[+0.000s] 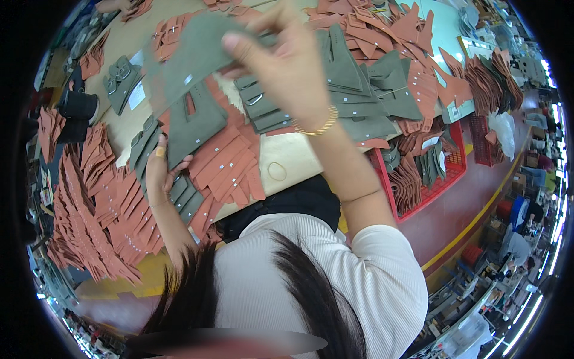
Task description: The person sorts and stacks pre-cut fabric pieces with metal buckles on a table, then walks through the factory floor to retrieve additional fabric bundles from a sewing machine table and returns them to the work area.
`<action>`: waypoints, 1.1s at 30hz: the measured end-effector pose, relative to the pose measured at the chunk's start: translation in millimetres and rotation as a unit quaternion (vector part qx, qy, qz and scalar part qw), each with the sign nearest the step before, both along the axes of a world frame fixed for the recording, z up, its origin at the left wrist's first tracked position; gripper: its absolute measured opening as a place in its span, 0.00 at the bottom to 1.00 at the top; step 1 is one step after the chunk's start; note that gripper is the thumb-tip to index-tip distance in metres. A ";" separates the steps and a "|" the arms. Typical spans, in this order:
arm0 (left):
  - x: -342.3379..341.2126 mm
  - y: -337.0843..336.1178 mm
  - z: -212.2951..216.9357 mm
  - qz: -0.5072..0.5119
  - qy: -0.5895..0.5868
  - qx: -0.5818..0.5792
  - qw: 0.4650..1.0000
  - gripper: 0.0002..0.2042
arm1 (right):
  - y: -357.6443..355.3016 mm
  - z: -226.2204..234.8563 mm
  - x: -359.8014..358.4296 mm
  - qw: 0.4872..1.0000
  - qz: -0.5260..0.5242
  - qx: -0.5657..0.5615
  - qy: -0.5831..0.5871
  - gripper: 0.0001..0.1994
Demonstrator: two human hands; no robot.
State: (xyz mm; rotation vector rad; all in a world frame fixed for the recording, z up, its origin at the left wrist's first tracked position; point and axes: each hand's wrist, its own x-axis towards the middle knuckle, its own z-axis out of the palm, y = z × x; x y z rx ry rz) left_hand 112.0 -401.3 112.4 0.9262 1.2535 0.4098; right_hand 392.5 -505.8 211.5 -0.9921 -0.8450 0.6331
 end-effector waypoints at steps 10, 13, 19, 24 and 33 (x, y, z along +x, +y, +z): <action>2.2 0.7 0.2 0.035 -0.031 -0.004 0.999 0.32 | 2.6 -148.1 -85.3 0.928 0.140 -0.291 0.186 0.13; -0.4 2.5 -2.1 -0.018 -0.001 -0.005 1.000 0.25 | 4.3 -152.7 -78.0 0.934 0.128 -0.287 0.170 0.13; -1.9 1.7 -2.5 -0.047 -0.012 -0.001 0.999 0.18 | 13.2 -143.4 -65.2 0.921 0.150 -0.358 0.043 0.15; -1.4 0.2 -5.0 -0.027 -0.039 0.001 0.999 0.18 | 8.6 -132.7 -15.2 0.793 -0.109 -0.252 -0.544 0.15; -4.2 -15.8 -12.3 0.053 -0.108 -0.001 0.993 0.24 | 42.8 -126.7 37.2 0.726 -0.056 -0.230 -0.646 0.06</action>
